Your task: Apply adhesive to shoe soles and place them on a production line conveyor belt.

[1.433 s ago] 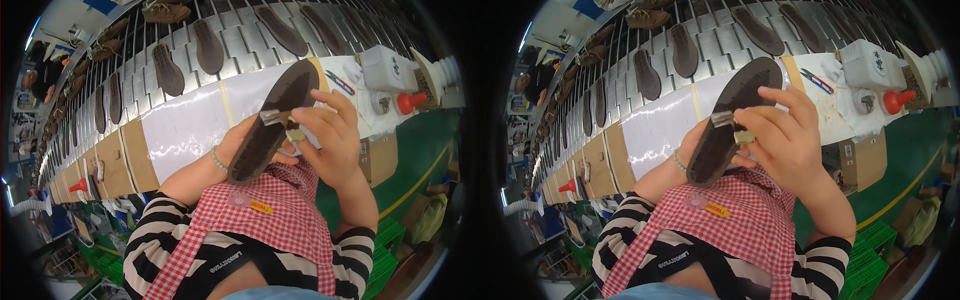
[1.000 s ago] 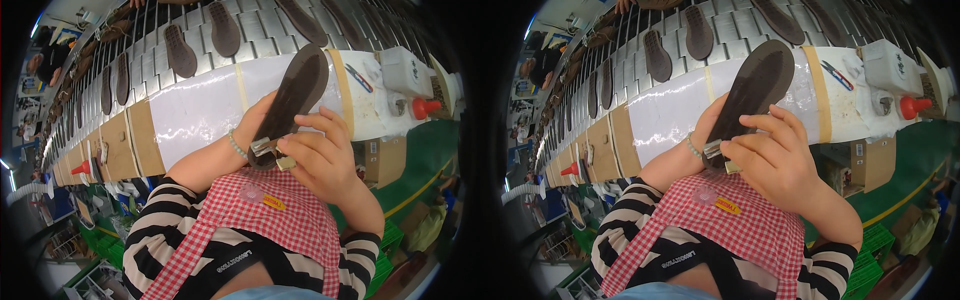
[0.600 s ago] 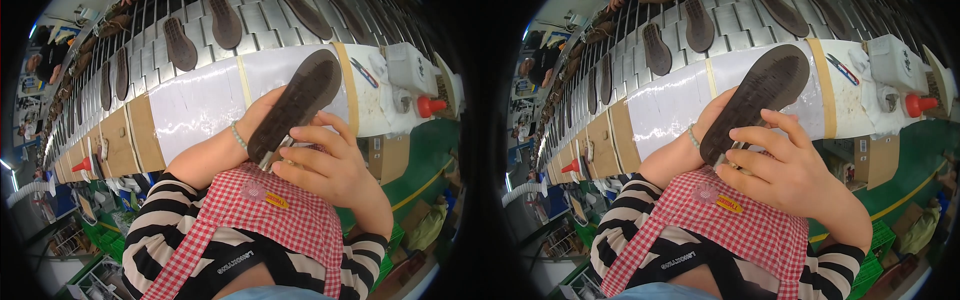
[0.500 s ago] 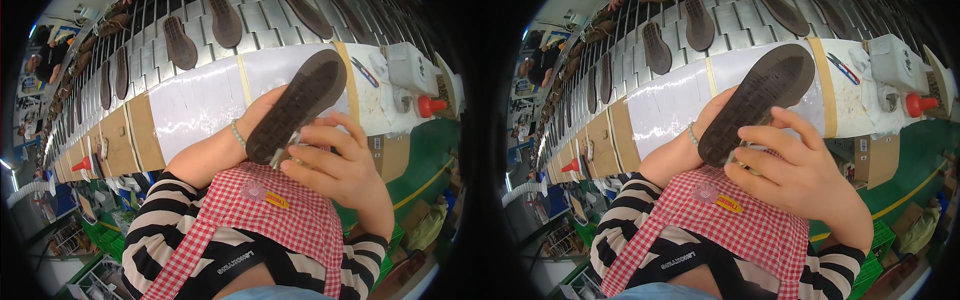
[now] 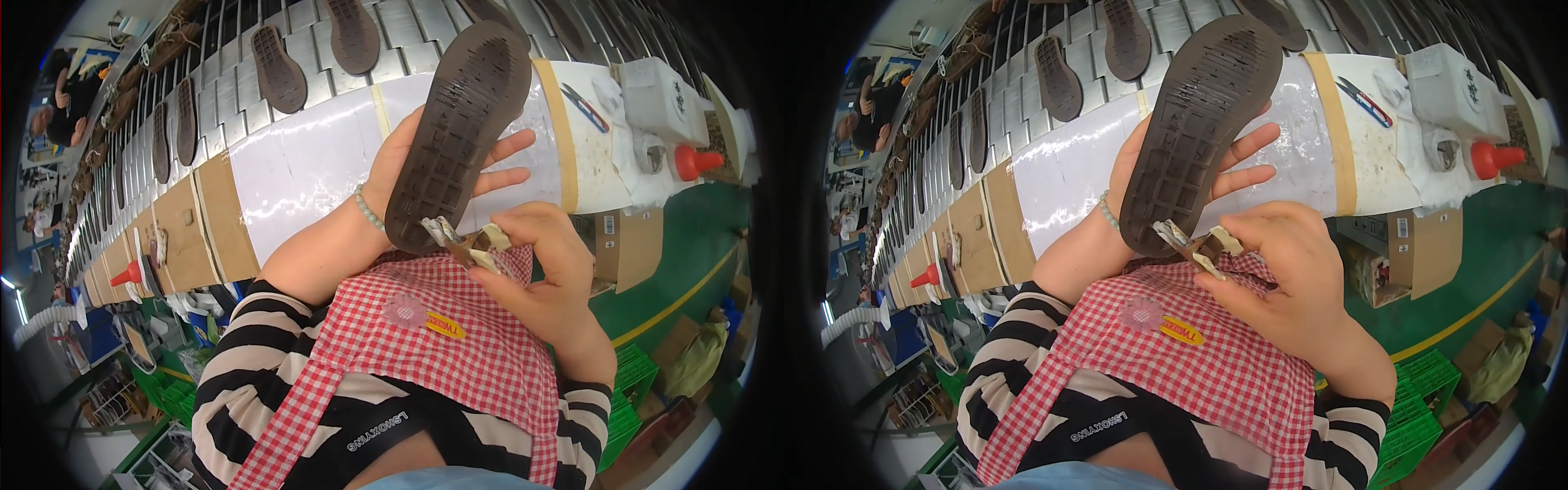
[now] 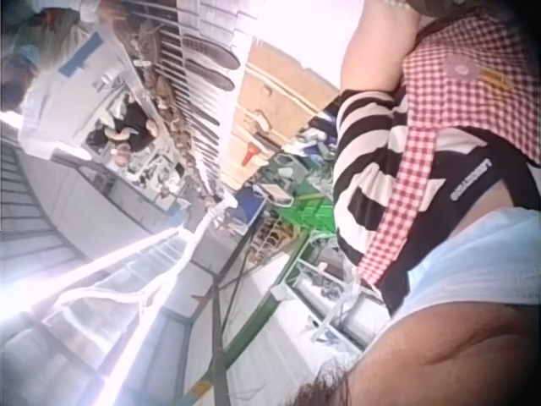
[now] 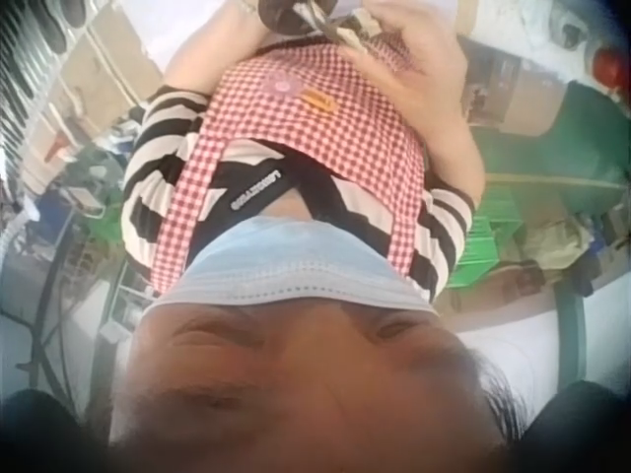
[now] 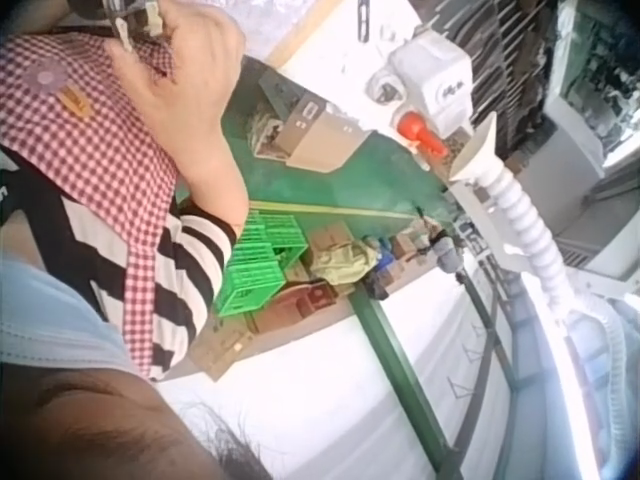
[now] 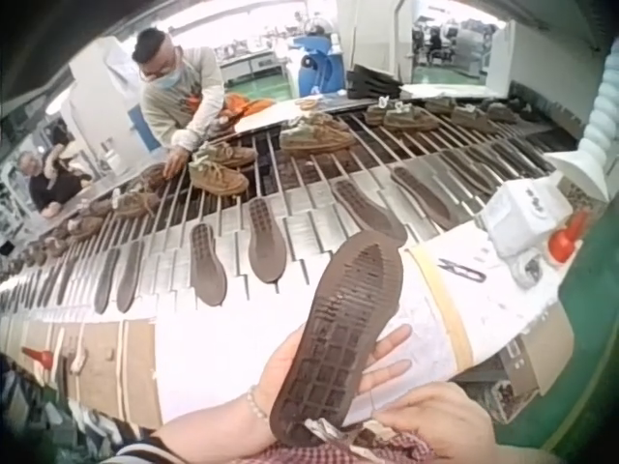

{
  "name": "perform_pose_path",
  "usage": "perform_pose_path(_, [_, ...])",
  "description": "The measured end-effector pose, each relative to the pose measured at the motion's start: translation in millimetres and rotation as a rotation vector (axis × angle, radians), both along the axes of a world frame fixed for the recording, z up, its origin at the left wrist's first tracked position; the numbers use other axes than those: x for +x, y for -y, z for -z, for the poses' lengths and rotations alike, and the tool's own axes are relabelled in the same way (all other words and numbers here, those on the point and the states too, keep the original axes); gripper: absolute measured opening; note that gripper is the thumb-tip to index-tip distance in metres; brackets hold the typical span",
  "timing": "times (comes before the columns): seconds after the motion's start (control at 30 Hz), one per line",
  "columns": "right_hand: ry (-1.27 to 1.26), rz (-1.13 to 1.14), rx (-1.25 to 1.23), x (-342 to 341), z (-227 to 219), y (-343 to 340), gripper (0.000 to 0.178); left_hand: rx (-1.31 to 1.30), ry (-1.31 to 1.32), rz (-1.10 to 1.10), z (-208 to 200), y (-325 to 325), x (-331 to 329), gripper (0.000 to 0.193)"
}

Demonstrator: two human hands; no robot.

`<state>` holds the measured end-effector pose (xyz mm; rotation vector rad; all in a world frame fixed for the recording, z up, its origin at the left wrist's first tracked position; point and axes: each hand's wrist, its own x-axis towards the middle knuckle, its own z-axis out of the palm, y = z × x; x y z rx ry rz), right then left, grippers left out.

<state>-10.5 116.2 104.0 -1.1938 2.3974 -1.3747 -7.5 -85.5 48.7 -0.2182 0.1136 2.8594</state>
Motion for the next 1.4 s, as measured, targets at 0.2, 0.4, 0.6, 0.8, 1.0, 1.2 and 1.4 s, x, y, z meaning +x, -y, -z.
perform_pose_path(0.2, [-0.143, 0.074, 0.012, -3.3, 0.2, 0.5, 0.049, 0.053, -0.020, 0.042, 2.2, -2.6, 1.1, 0.060])
perform_pose_path(0.4, [-0.225, 0.080, 0.027, -7.1, 2.4, 2.1, 0.047, 0.069, -0.026, 0.075, 3.7, -4.3, 2.8, 0.060])
perform_pose_path(0.6, [-0.187, 0.046, 0.016, -15.0, -5.9, 0.3, 0.047, 0.168, -0.061, 0.118, 4.2, -4.9, 7.5, 0.059])
perform_pose_path(0.8, [-0.341, 0.221, 0.018, -29.3, -2.1, -4.3, 0.045, 0.228, 0.029, 0.140, -3.2, -3.4, 12.6, 0.055])
perform_pose_path(1.0, [-0.288, 0.240, 0.035, -32.3, -3.3, -8.8, 0.043, 0.017, 0.071, 0.180, -7.6, -3.8, 15.3, 0.054])
perform_pose_path(1.2, [-0.301, 0.369, -0.040, -43.8, -6.4, -13.1, 0.040, 0.052, 0.049, 0.156, -7.0, -2.3, 14.9, 0.055])
perform_pose_path(1.4, [-0.362, 0.402, 0.014, -64.6, -10.4, -30.1, 0.038, 0.144, -0.038, 0.306, 12.4, 4.2, 18.8, 0.057])
